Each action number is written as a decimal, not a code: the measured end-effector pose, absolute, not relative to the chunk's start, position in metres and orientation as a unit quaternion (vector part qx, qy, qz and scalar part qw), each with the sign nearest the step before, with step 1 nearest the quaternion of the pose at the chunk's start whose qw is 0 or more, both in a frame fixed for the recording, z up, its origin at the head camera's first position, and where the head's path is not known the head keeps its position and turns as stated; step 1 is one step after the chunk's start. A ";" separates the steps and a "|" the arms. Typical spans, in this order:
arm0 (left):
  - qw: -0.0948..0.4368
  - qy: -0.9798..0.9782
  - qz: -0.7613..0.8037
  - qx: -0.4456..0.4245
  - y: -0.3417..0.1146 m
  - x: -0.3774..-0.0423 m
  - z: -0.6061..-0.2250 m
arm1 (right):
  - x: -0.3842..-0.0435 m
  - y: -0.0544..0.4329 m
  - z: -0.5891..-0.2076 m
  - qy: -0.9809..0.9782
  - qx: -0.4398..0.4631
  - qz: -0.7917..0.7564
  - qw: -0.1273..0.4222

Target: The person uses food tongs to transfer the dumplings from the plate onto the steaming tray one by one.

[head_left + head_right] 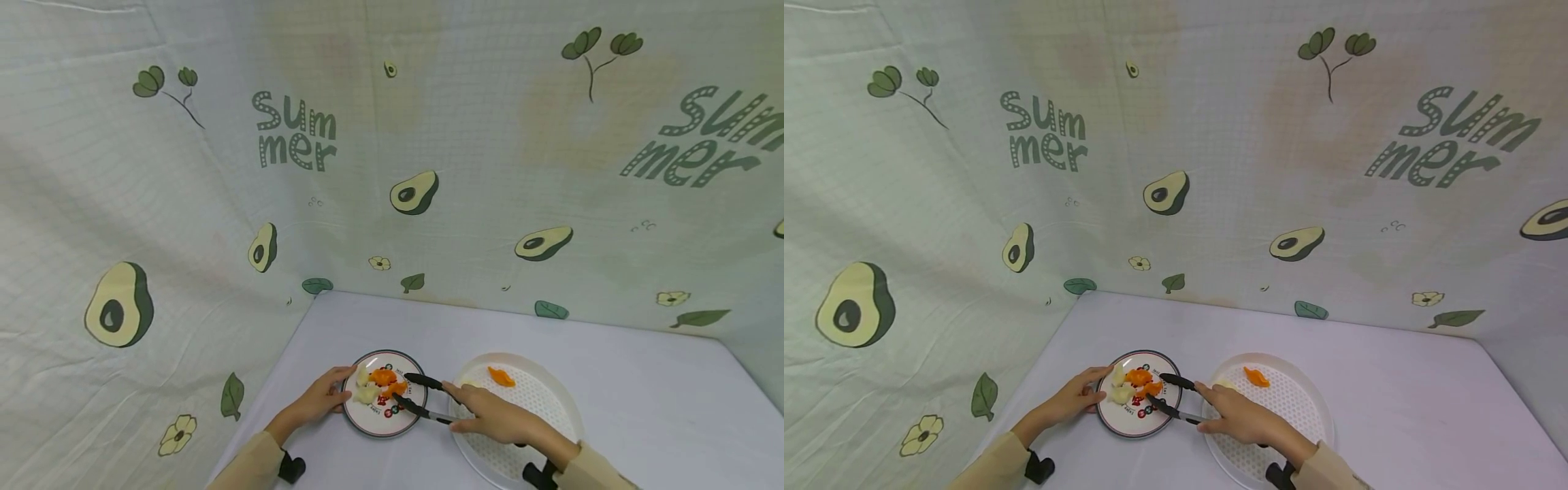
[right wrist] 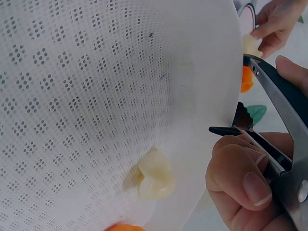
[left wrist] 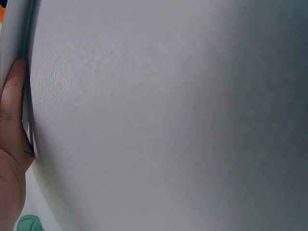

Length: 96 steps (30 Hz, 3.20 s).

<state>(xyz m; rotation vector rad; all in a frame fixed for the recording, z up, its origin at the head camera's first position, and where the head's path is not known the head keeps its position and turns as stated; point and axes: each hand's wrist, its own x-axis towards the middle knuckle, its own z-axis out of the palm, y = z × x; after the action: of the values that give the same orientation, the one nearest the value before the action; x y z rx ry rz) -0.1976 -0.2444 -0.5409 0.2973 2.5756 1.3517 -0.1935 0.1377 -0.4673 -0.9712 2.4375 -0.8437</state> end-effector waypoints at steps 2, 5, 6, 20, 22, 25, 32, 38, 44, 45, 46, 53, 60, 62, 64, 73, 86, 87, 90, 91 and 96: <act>0.107 0.876 0.459 0.105 -0.245 -0.198 -0.541 | -0.194 0.137 -0.467 0.870 -0.344 -0.297 0.192; 0.105 0.876 0.458 0.111 -0.245 -0.199 -0.541 | -0.196 0.137 -0.465 0.872 -0.343 -0.291 0.196; 0.105 0.875 0.459 0.113 -0.246 -0.199 -0.541 | -0.196 0.137 -0.464 0.872 -0.342 -0.288 0.198; 0.112 0.871 0.463 0.117 -0.248 -0.200 -0.544 | -0.202 0.137 -0.461 0.868 -0.361 -0.272 0.207; 0.113 0.871 0.463 0.118 -0.248 -0.201 -0.545 | -0.202 0.138 -0.461 0.867 -0.363 -0.273 0.205; 0.114 0.873 0.459 0.119 -0.248 -0.201 -0.545 | -0.201 0.139 -0.461 0.866 -0.364 -0.276 0.203; 0.113 0.875 0.455 0.117 -0.247 -0.200 -0.545 | -0.200 0.139 -0.458 0.867 -0.368 -0.274 0.196; 0.107 0.873 0.462 0.116 -0.246 -0.198 -0.545 | -0.200 0.140 -0.456 0.869 -0.371 -0.268 0.190; 0.111 0.877 0.454 0.109 -0.246 -0.198 -0.544 | -0.203 0.138 -0.457 0.860 -0.387 -0.267 0.200; 0.111 0.878 0.452 0.110 -0.246 -0.198 -0.544 | -0.204 0.137 -0.457 0.860 -0.389 -0.264 0.199; 0.111 0.878 0.453 0.111 -0.247 -0.199 -0.544 | -0.205 0.137 -0.456 0.861 -0.391 -0.261 0.197; 0.111 0.878 0.452 0.113 -0.248 -0.200 -0.545 | -0.214 0.132 -0.452 0.859 -0.407 -0.234 0.202; 0.112 0.873 0.460 0.116 -0.249 -0.198 -0.545 | -0.218 0.132 -0.450 0.861 -0.404 -0.222 0.214; 0.111 0.872 0.462 0.116 -0.249 -0.198 -0.545 | -0.218 0.133 -0.450 0.860 -0.407 -0.222 0.212; 0.109 0.873 0.461 0.115 -0.249 -0.197 -0.545 | -0.218 0.134 -0.450 0.859 -0.410 -0.222 0.210; 0.106 0.871 0.466 0.116 -0.247 -0.198 -0.546 | -0.218 0.137 -0.455 0.858 -0.398 -0.236 0.221; 0.107 0.870 0.467 0.117 -0.246 -0.199 -0.546 | -0.224 0.133 -0.449 0.855 -0.407 -0.236 0.217; 0.107 0.870 0.466 0.118 -0.247 -0.199 -0.546 | -0.224 0.132 -0.448 0.856 -0.406 -0.235 0.218; 0.105 0.873 0.462 0.118 -0.247 -0.198 -0.545 | -0.224 0.130 -0.446 0.858 -0.400 -0.232 0.223; 0.104 0.874 0.461 0.117 -0.247 -0.198 -0.545 | -0.224 0.129 -0.445 0.859 -0.399 -0.231 0.225; 0.103 0.874 0.461 0.113 -0.246 -0.196 -0.543 | -0.223 0.122 -0.441 0.863 -0.395 -0.215 0.228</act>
<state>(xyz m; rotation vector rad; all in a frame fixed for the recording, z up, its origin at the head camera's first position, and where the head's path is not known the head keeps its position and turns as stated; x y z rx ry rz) -0.1964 -0.2458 -0.5433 0.3321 2.5793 1.3602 -0.2225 0.1219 -0.4414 -1.0886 2.3773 -0.5925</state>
